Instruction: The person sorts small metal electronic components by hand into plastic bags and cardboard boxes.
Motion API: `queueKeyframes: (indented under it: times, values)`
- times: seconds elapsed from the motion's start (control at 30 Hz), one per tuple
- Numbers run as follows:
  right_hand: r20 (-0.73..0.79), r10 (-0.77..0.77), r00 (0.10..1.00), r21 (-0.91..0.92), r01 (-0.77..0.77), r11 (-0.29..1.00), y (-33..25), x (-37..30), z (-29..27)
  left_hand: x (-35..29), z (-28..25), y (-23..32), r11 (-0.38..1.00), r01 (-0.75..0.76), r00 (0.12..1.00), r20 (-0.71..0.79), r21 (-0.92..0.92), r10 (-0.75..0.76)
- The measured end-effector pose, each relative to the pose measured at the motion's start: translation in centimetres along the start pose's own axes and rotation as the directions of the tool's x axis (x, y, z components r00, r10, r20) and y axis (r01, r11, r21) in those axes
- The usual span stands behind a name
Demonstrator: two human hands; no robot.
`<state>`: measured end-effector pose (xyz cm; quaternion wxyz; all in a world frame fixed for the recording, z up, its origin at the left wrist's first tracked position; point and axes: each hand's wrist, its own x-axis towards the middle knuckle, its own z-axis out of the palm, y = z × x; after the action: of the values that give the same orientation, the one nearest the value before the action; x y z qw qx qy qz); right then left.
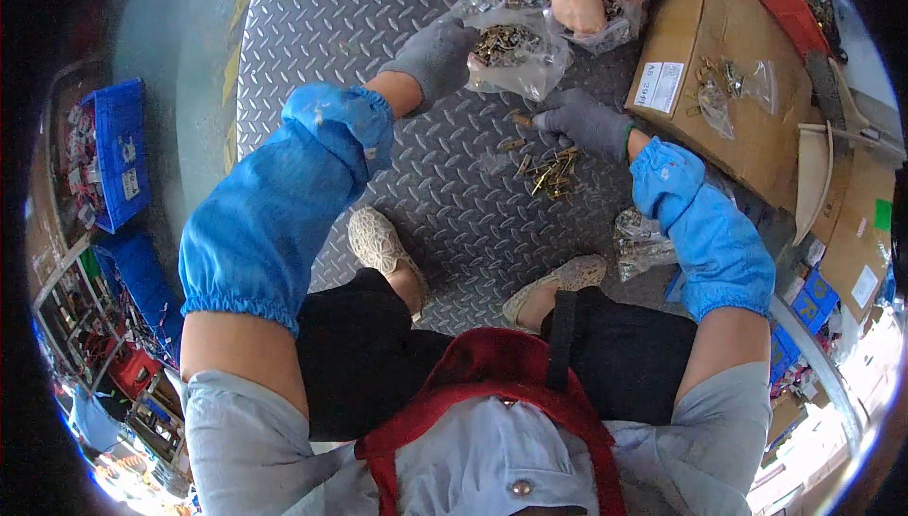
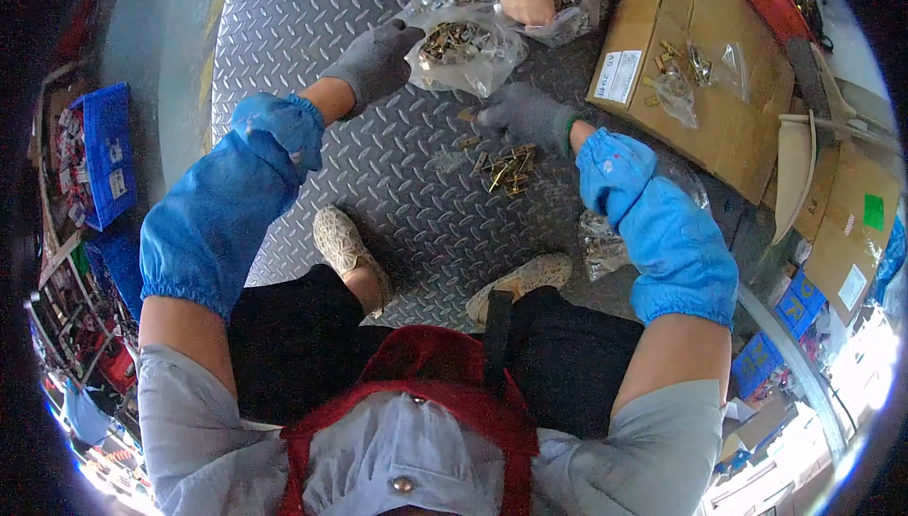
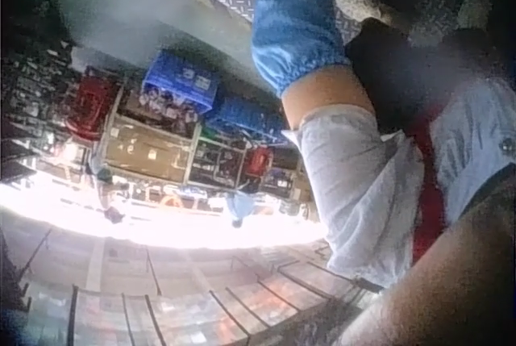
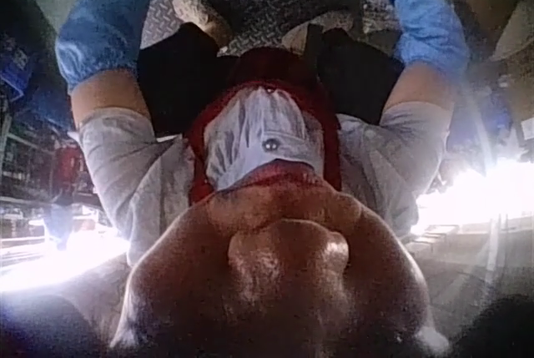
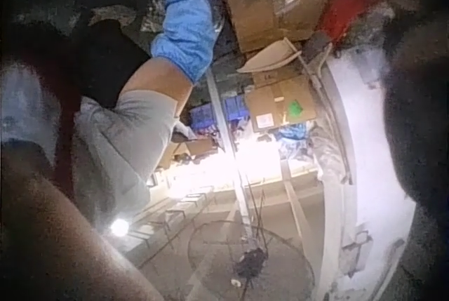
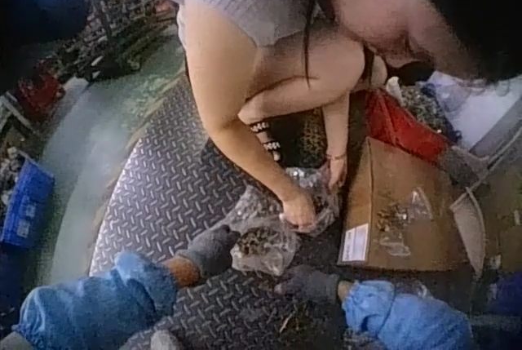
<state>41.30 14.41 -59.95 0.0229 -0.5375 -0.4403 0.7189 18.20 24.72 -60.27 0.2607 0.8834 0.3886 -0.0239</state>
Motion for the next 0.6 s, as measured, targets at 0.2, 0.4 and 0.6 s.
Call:
queueKeyframes:
  times: [0.2,0.4,0.6]
  values:
    - [0.133,-0.108,0.985,-0.752,0.172,0.636,3.0,0.7,2.5,0.3,0.6,0.1,1.0,-0.013,1.0,-0.007,-0.024,0.013]
    - [-0.355,-0.46,0.814,-0.646,0.142,0.75,-4.9,1.2,0.7,-0.3,0.3,-0.1,0.998,-0.007,0.997,-0.075,-0.056,0.003]
    - [-0.381,-0.628,0.679,-0.841,0.027,0.54,-3.5,8.8,-1.5,0.2,0.7,0.9,0.996,0.045,0.988,0.144,0.08,-0.056]
